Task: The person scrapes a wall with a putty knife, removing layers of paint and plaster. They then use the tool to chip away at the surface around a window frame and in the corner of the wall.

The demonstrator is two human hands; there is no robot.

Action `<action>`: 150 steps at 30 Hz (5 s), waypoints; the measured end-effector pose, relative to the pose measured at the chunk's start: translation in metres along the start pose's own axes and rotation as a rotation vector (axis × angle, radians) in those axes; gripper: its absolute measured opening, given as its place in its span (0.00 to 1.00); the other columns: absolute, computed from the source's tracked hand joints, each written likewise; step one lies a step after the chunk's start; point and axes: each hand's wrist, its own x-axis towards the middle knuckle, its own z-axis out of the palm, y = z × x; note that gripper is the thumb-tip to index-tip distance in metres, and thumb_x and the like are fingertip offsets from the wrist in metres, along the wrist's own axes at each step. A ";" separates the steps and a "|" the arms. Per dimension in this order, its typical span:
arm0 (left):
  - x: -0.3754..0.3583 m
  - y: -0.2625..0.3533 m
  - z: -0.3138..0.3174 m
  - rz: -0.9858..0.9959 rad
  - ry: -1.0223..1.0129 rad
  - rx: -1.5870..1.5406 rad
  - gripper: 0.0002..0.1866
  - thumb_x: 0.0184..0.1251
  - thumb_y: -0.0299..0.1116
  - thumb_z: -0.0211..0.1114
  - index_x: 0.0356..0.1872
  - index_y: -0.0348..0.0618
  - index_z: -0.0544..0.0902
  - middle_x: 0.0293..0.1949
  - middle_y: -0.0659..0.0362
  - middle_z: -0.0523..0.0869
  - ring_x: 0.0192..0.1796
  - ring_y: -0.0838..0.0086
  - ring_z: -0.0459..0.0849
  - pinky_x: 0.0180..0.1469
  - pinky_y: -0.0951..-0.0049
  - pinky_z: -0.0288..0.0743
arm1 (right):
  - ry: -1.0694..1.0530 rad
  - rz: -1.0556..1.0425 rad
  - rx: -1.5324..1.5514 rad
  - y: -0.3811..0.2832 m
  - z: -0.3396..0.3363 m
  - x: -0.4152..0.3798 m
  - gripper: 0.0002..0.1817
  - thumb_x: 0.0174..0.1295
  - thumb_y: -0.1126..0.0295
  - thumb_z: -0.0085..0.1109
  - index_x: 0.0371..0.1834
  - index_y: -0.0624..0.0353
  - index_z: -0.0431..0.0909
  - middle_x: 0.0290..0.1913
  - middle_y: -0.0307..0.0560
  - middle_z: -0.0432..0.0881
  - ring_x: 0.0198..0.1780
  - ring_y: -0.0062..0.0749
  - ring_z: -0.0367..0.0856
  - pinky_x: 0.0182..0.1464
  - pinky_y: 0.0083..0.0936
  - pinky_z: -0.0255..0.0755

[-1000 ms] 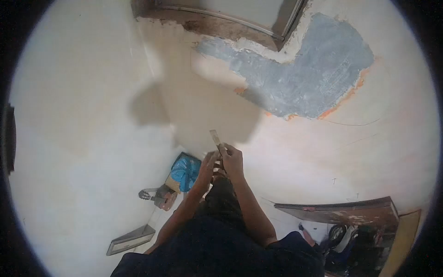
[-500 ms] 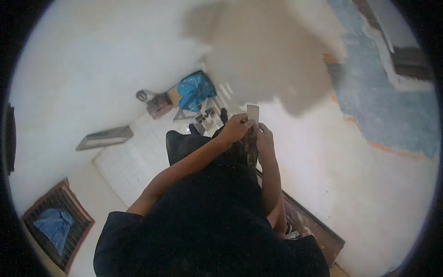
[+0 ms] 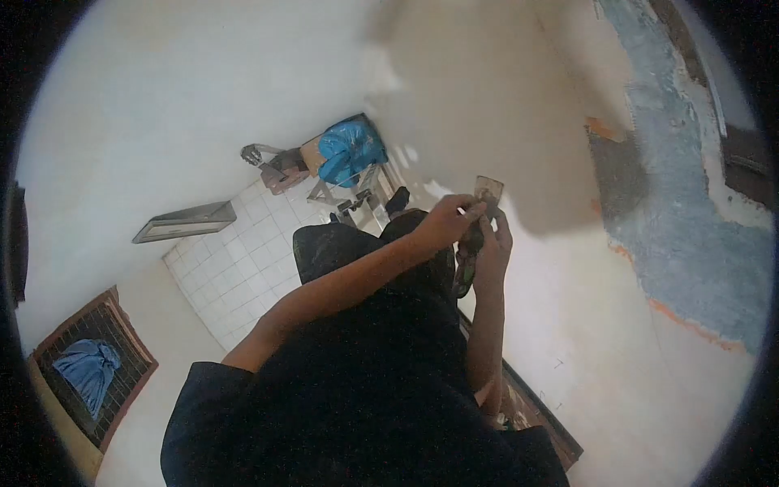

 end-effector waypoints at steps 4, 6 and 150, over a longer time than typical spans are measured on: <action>0.024 0.016 0.051 0.006 -0.068 -0.051 0.20 0.71 0.42 0.54 0.47 0.32 0.79 0.34 0.51 0.84 0.34 0.73 0.81 0.36 0.73 0.76 | 0.241 -0.162 -0.237 -0.019 -0.022 0.013 0.22 0.72 0.55 0.40 0.59 0.60 0.66 0.36 0.49 0.79 0.35 0.29 0.80 0.32 0.22 0.72; 0.036 0.026 0.071 0.028 -0.151 -0.063 0.22 0.72 0.44 0.52 0.49 0.32 0.77 0.35 0.52 0.84 0.35 0.74 0.80 0.35 0.73 0.75 | 0.291 -0.200 -0.323 -0.044 -0.030 0.015 0.26 0.72 0.52 0.38 0.63 0.62 0.61 0.37 0.52 0.79 0.35 0.29 0.81 0.29 0.22 0.73; 0.114 0.069 0.140 0.270 -0.273 -0.175 0.20 0.76 0.42 0.41 0.48 0.31 0.71 0.35 0.55 0.77 0.46 0.68 0.76 0.62 0.70 0.66 | 0.673 -0.150 -1.026 -0.147 -0.047 0.057 0.16 0.71 0.59 0.37 0.51 0.58 0.67 0.31 0.59 0.82 0.32 0.54 0.83 0.34 0.44 0.78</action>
